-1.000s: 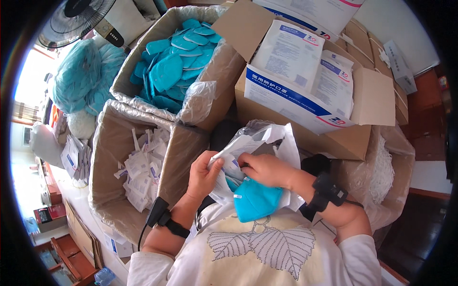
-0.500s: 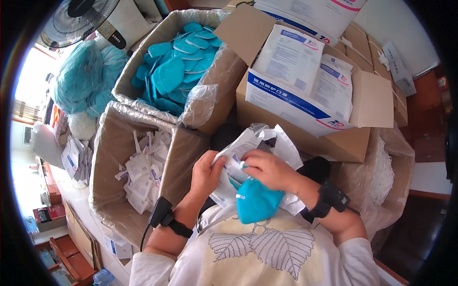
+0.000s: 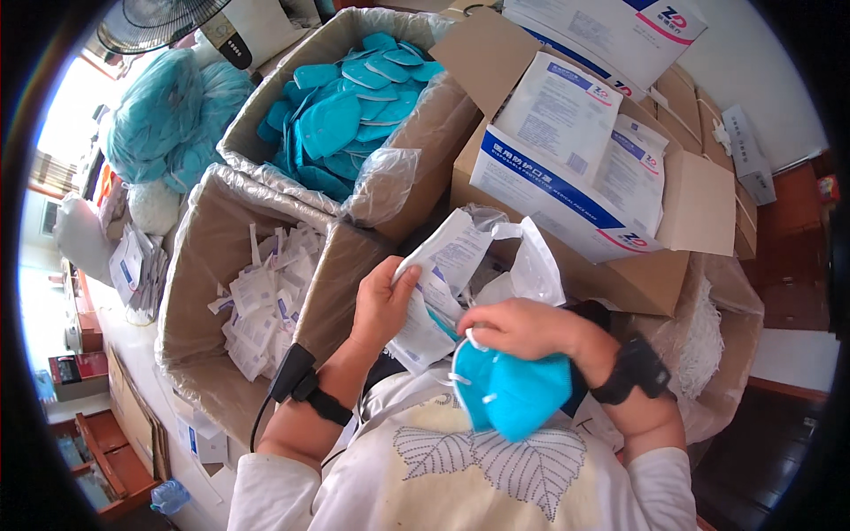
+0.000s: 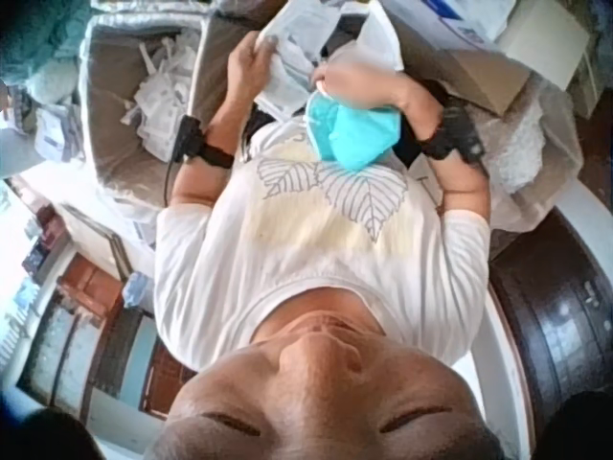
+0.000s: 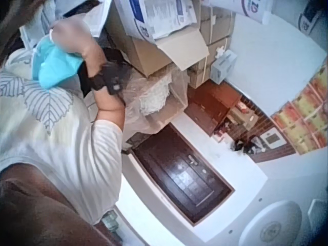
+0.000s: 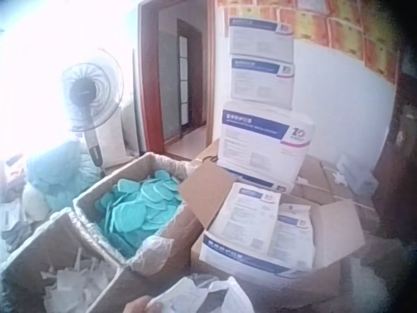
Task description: Unpacking and inspecting face masks from their packaging.
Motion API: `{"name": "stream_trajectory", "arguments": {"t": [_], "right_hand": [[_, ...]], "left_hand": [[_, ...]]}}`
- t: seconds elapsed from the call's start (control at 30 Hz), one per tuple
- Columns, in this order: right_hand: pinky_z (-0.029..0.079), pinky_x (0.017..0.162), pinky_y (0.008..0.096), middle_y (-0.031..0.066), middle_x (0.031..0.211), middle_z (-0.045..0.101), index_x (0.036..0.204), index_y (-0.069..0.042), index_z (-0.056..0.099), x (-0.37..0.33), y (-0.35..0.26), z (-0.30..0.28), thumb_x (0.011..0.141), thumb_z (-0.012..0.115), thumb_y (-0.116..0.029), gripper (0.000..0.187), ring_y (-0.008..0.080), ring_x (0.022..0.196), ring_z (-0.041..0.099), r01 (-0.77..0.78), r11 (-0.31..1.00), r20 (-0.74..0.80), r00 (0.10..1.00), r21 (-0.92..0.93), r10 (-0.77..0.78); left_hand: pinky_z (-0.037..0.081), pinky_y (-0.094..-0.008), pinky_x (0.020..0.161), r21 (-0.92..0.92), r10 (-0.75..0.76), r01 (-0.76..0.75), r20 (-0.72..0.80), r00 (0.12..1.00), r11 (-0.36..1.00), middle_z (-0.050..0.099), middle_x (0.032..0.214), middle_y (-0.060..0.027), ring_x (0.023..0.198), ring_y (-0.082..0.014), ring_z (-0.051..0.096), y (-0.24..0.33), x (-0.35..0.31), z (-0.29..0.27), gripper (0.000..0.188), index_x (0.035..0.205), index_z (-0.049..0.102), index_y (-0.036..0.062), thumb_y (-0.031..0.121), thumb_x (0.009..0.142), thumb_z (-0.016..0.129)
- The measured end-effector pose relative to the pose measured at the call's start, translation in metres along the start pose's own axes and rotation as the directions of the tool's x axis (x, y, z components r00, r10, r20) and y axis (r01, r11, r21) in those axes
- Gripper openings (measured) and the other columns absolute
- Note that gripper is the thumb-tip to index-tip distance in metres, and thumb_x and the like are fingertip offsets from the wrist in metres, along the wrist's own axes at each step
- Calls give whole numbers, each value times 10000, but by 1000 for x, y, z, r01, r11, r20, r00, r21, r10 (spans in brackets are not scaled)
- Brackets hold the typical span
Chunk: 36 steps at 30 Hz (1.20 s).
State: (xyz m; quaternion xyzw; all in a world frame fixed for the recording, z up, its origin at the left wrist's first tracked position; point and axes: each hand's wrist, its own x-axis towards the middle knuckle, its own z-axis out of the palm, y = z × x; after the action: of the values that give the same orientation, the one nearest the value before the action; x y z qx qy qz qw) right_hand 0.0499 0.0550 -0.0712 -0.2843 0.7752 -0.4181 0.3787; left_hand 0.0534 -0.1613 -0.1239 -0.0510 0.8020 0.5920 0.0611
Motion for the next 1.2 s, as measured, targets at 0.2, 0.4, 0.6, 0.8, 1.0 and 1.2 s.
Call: {"name": "stream_trajectory", "arguments": {"t": [0.2, 0.4, 0.6, 0.8, 1.0, 1.2], "right_hand": [[451, 722, 411, 180, 877, 608, 988, -67, 507, 19, 1, 23, 807, 491, -267, 270, 338, 822, 585, -168, 974, -38, 986, -153, 164], [453, 739, 396, 145, 898, 616, 975, -85, 578, 22, 6, 23, 804, 491, -262, 261, 315, 843, 586, -138, 983, -86, 988, -123, 128], [445, 761, 343, 147, 921, 613, 1003, -54, 583, 38, 12, 28, 814, 493, -208, 260, 272, 852, 590, -82, 996, 23, 996, -22, 83], [443, 743, 299, 138, 872, 614, 991, -28, 581, 25, -4, 19, 830, 487, -189, 246, 201, 816, 590, -128, 979, -102, 984, 161, 146], [442, 727, 269, 39, 943, 585, 1036, -40, 551, -8, 1, -9, 861, 504, -156, 215, 116, 840, 545, 243, 749, -505, 852, 616, 138], [419, 739, 233, 17, 930, 569, 1061, -54, 532, -78, 6, -13, 873, 506, -194, 236, 83, 814, 527, 605, 437, -741, 603, 666, 295]], "left_hand": [[424, -273, 570, 70, 81, -82, 16, 997, 994, 549, 676, -70, 618, -137, 510, 2, -5, -5, 177, 815, 562, 12, 188, 837, 566], [424, -273, 576, 2, 63, -63, 41, 997, 998, 546, 673, -77, 623, -146, 520, -2, -8, -7, 166, 824, 563, 11, 177, 834, 569], [437, -291, 598, 150, 184, -194, 76, 980, 970, 560, 724, -111, 658, -224, 557, -1, -12, 2, 147, 841, 572, 16, 156, 801, 595], [426, -261, 579, 60, 58, -57, -15, 998, 997, 550, 676, -68, 626, -124, 513, -4, -11, -10, 144, 830, 558, 9, 153, 835, 560], [386, -216, 575, -140, -83, 46, -275, 958, 989, 543, 712, 21, 650, -57, 454, -5, -5, -60, 175, 866, 569, 16, 182, 875, 512], [352, -207, 562, 97, 179, -161, -750, 637, 982, 472, 672, 26, 637, -43, 392, -53, -15, -231, 290, 789, 520, -1, 246, 918, 442]]}}
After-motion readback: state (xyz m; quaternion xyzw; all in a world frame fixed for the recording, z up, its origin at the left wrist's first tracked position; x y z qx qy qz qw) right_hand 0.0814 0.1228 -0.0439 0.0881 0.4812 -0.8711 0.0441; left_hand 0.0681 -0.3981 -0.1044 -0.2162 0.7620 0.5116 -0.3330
